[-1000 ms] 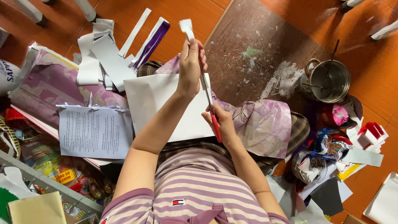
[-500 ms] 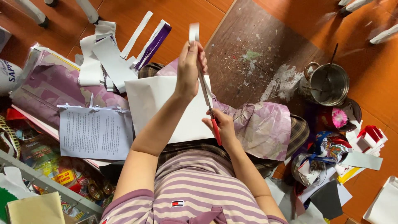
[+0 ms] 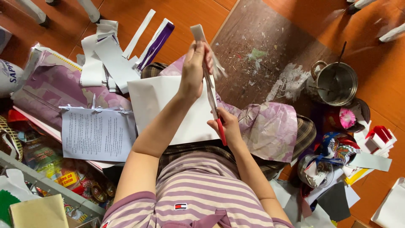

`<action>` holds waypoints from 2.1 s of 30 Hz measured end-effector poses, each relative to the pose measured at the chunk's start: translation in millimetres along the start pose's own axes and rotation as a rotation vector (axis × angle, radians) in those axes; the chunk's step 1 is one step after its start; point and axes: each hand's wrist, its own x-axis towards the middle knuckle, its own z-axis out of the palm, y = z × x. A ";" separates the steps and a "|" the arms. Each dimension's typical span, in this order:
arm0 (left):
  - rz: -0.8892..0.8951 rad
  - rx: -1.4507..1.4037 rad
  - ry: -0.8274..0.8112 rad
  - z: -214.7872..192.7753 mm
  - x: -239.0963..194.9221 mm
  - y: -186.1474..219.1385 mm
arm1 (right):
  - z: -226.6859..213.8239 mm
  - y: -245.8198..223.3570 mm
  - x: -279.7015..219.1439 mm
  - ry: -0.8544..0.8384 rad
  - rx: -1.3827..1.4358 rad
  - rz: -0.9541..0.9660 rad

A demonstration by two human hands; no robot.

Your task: Cutting strips of white paper with scissors and folding them for a craft project

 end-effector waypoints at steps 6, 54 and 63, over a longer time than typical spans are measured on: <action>-0.039 -0.018 -0.024 2.7 -15.6 -7.5 | 4.4 -5.5 8.8 0.056 0.035 -0.010; 0.046 0.415 -0.129 4.9 -35.2 8.8 | -7.0 -10.2 7.7 0.120 0.142 0.046; -0.072 0.385 -0.082 14.6 -52.3 2.1 | -4.8 -5.6 9.3 0.187 0.074 -0.026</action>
